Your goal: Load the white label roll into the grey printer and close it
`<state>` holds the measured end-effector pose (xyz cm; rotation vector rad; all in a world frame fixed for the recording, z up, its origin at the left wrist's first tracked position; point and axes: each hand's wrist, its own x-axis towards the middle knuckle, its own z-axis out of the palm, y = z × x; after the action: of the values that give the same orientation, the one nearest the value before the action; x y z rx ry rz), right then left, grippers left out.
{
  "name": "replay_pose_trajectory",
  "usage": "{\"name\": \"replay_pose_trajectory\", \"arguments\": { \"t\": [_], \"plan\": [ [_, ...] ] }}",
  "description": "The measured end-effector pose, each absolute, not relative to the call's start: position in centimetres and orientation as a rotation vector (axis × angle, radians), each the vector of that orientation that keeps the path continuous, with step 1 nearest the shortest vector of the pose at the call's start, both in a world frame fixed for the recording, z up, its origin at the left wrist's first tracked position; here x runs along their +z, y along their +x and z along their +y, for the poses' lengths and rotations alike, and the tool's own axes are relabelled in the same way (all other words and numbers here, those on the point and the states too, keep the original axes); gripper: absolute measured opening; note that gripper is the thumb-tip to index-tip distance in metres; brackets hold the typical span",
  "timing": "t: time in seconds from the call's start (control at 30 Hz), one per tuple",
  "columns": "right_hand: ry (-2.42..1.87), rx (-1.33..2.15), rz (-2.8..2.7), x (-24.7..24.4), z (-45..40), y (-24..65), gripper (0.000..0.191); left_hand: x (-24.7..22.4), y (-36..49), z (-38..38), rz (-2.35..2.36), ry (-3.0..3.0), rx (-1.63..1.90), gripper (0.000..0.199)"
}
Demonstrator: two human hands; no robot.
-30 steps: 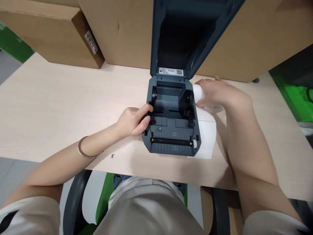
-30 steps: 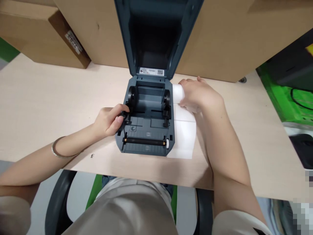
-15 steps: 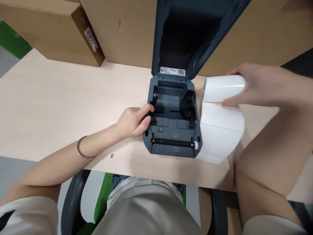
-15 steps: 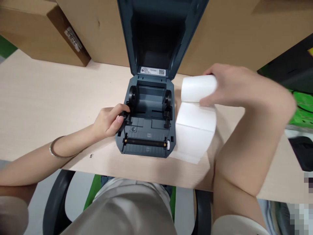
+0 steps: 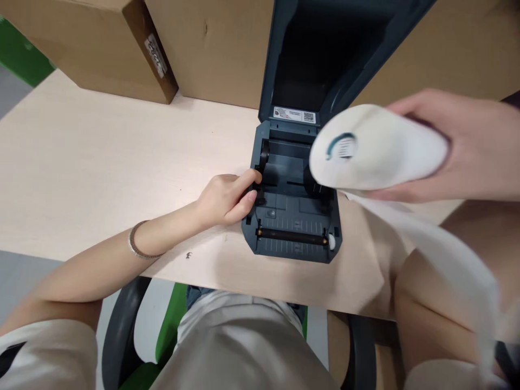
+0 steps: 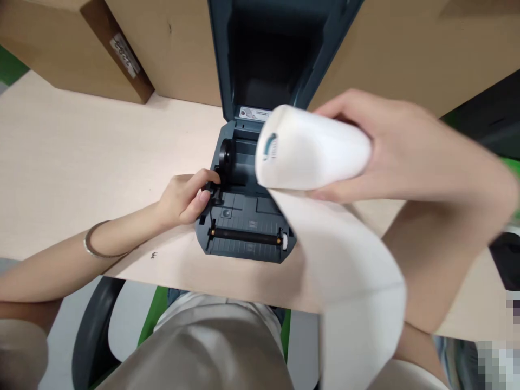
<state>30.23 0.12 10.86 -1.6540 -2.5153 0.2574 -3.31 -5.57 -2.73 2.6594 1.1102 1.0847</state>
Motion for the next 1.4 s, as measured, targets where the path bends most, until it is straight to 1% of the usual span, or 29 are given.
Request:
{"name": "replay_pose_trajectory", "arguments": {
  "t": [0.1,0.17,0.23,0.4,0.5,0.63,0.8,0.9,1.0,1.1,1.17,1.27,1.4],
  "plan": [
    [-1.438,0.473,-2.532,9.3,0.3,26.0,0.081,-2.7,-3.2,-5.6,1.105,2.644,1.083,0.042],
    [-1.397,0.547,-2.539,8.4,0.6,24.5,0.073,-2.7,-3.2,-5.6,1.096,2.637,1.093,0.041],
    [-1.351,0.546,-2.56,7.7,0.8,23.9,0.071,-2.8,-3.2,-5.6,1.083,2.634,1.106,0.04],
    [-1.311,0.554,-2.579,7.1,1.5,24.2,0.073,-2.8,-3.2,-5.5,1.066,2.625,1.13,0.039],
    [-1.255,0.534,-2.608,6.7,1.9,24.0,0.069,-2.7,-3.2,-5.5,1.073,2.611,1.124,0.04],
    [-1.126,0.417,-2.674,5.2,2.6,23.3,0.061,-2.7,-3.1,-5.5,1.054,2.606,1.135,0.038],
    [-1.149,0.318,-2.766,3.6,3.0,22.8,0.068,-2.8,-3.1,-5.5,1.052,2.61,1.162,0.039],
    [-1.224,0.092,-2.837,3.8,1.8,22.1,0.067,-2.9,-3.1,-5.5,1.065,2.607,1.154,0.04],
    [-1.295,-0.234,-2.814,4.5,-0.8,21.0,0.058,-2.8,-3.0,-5.5,1.058,2.611,1.157,0.039],
    [-1.278,-0.316,-2.746,4.9,-4.6,19.8,0.053,-2.7,-3.1,-5.5,1.057,2.626,1.159,0.04],
    [-1.211,-0.283,-2.731,4.7,-7.2,19.1,0.056,-2.7,-3.1,-5.5,1.06,2.636,1.149,0.041],
    [-1.139,-0.282,-2.711,3.6,-10.4,18.1,0.072,-2.7,-3.2,-5.5,1.077,2.646,1.13,0.04],
    [-1.212,-0.34,-2.687,2.2,-12.6,17.1,0.089,-2.7,-3.2,-5.5,1.095,2.643,1.124,0.041]
  ]
}}
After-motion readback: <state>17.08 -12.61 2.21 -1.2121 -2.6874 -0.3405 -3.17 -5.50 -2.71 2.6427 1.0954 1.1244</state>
